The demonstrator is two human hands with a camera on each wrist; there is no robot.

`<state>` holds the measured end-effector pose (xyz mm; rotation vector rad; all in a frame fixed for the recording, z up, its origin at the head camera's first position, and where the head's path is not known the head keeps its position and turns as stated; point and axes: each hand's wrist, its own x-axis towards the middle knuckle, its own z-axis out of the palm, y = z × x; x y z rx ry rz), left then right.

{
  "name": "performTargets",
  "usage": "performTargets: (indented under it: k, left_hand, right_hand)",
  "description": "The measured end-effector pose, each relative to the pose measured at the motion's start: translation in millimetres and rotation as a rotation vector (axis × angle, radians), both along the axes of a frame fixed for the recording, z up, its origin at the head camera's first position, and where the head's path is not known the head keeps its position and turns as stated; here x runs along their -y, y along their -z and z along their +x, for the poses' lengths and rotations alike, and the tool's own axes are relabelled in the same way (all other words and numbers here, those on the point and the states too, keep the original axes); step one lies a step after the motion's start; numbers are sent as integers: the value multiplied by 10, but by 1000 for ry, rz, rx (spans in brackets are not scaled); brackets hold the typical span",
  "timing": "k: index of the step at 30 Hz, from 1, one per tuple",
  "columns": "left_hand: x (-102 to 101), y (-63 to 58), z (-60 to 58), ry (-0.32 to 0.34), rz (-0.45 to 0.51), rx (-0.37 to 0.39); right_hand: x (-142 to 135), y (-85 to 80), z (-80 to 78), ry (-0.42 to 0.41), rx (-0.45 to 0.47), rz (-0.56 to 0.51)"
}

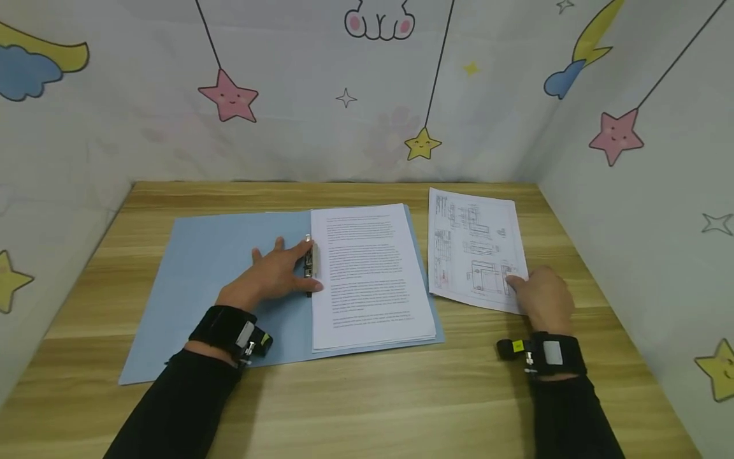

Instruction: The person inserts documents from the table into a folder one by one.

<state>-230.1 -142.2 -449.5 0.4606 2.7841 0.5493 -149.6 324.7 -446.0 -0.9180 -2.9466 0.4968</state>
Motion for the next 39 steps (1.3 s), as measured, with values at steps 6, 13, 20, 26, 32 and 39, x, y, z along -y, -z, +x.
performTargets:
  k: [6, 13, 20, 26, 32, 39]
  left_hand:
    - [0, 14, -6, -8, 1, -1]
    - [12, 18, -10, 1, 12, -6]
    - [28, 10, -7, 0, 16, 0]
    - [16, -15, 11, 3, 12, 7]
    - [2, -39, 14, -1, 16, -1]
    - [19, -29, 14, -11, 14, 7]
  right_hand:
    - [-2, 22, -34, -16, -90, 10]
    - [-47, 31, -54, 1, -124, 27]
    - [-75, 19, -55, 7, -133, 42]
    - [-107, -58, -8, 26, -238, -92]
    - [-23, -206, 28, 149, -342, -430]
    - [329, -228, 52, 115, -335, -562]
